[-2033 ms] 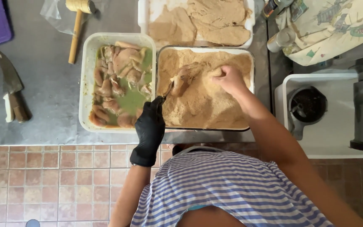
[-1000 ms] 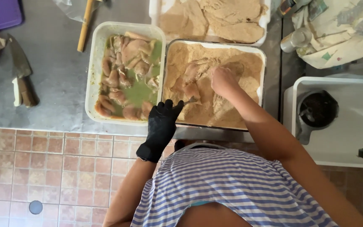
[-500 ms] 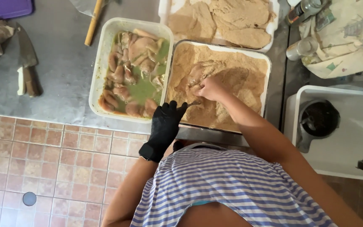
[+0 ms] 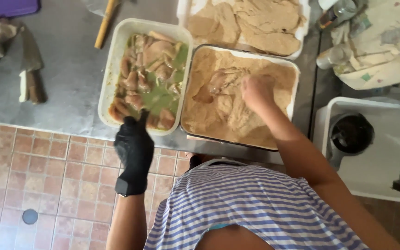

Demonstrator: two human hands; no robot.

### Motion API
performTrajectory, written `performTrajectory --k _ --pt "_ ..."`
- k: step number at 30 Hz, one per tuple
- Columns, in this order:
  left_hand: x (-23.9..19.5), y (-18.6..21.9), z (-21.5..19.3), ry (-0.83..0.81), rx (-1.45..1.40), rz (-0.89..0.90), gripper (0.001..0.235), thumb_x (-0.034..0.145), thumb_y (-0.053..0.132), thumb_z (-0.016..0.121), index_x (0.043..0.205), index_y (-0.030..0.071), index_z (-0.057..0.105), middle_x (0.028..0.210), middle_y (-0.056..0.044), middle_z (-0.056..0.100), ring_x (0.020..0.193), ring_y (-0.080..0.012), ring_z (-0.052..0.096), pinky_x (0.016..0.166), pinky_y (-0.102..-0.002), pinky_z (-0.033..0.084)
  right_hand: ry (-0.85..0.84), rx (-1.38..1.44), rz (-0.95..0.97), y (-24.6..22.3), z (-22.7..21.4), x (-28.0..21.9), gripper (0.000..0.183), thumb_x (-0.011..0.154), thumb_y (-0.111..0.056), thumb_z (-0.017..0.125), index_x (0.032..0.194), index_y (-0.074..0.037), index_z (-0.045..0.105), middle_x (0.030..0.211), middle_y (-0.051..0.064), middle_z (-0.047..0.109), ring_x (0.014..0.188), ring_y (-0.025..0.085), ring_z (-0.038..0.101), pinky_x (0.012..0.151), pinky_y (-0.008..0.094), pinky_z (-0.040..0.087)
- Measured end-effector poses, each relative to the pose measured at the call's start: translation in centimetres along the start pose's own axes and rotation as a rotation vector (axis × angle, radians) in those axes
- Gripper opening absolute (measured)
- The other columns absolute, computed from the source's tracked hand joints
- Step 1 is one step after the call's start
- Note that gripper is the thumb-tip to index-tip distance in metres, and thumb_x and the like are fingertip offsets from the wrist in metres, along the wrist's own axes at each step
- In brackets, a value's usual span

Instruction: The person is breading chicken fillets by taking them from a marinade, coating them in breadcrumbs, and placing them on a tray.

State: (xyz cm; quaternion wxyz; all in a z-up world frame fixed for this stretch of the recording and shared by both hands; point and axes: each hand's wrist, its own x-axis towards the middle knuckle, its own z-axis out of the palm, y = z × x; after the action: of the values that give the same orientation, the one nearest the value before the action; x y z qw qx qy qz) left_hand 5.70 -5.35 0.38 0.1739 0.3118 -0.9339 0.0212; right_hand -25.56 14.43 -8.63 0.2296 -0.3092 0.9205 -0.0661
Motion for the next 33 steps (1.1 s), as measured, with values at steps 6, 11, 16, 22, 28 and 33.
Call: performTrajectory --k 6,11,16,22,28,33 --pt "-1.3 -2.7 7.4 -0.345 0.154 -0.131 0.059 0.085 0.012 0.058 0.139 0.036 0.064 0.096 0.000 0.053 0.076 -0.0236 0.067 0.060 -0.040 0.058 0.152 0.082 -0.100 4.7 -1.4 7.2 0.038 0.098 -0.008 0.059 0.135 -0.005 0.066 0.129 0.019 0.059 0.131 0.042 0.052 0.103 0.055 0.050" --pt "-1.8 -2.1 8.3 -0.395 0.241 0.002 0.050 0.087 0.017 0.054 0.134 0.027 0.068 0.092 -0.001 0.051 0.073 -0.0220 0.065 0.059 -0.040 0.053 -0.138 0.033 -0.112 1.5 -6.6 2.2 0.041 0.094 0.003 0.045 0.123 -0.002 0.073 0.122 0.026 0.069 0.123 0.044 0.062 0.106 0.056 0.048" --pt "-1.4 -1.9 7.4 -0.258 0.165 -0.002 0.042 0.090 0.029 0.060 0.130 0.024 0.071 0.085 -0.002 0.054 0.069 -0.0269 0.066 0.058 -0.042 0.053 0.029 0.260 -0.102 4.0 -6.0 2.8 0.039 0.092 0.000 0.043 0.115 -0.006 0.074 0.104 0.020 0.075 0.109 0.041 0.068 0.095 0.052 0.054" --pt "0.1 -3.6 8.7 0.043 -0.029 -0.066 0.053 0.098 0.032 0.066 0.148 0.016 0.061 0.102 -0.013 0.056 0.092 -0.0399 0.061 0.072 -0.050 0.050 0.377 0.095 -0.022 3.1 2.2 2.7 0.066 0.101 -0.037 0.056 0.155 -0.003 0.040 0.158 0.023 0.038 0.149 0.042 0.029 0.119 0.057 0.024" --pt "2.6 -5.9 8.7 0.043 -0.487 -0.067 0.057 0.110 0.029 0.050 0.164 0.014 0.037 0.122 -0.022 0.048 0.113 -0.0488 0.051 0.096 -0.054 0.044 0.305 0.034 -0.056 2.6 3.3 1.0 0.081 0.101 -0.040 0.054 0.163 0.003 0.025 0.171 0.025 0.013 0.158 0.041 0.004 0.128 0.058 -0.002" --pt "3.4 -9.6 13.7 0.096 -0.724 -0.105 0.052 0.114 0.034 0.038 0.163 0.018 0.041 0.124 -0.014 0.045 0.121 -0.0337 0.050 0.109 -0.042 0.038 0.684 0.136 0.034 8.4 4.5 4.0 0.060 0.090 -0.028 0.069 0.141 0.001 0.057 0.134 0.026 0.053 0.122 0.049 0.054 0.101 0.058 0.045"
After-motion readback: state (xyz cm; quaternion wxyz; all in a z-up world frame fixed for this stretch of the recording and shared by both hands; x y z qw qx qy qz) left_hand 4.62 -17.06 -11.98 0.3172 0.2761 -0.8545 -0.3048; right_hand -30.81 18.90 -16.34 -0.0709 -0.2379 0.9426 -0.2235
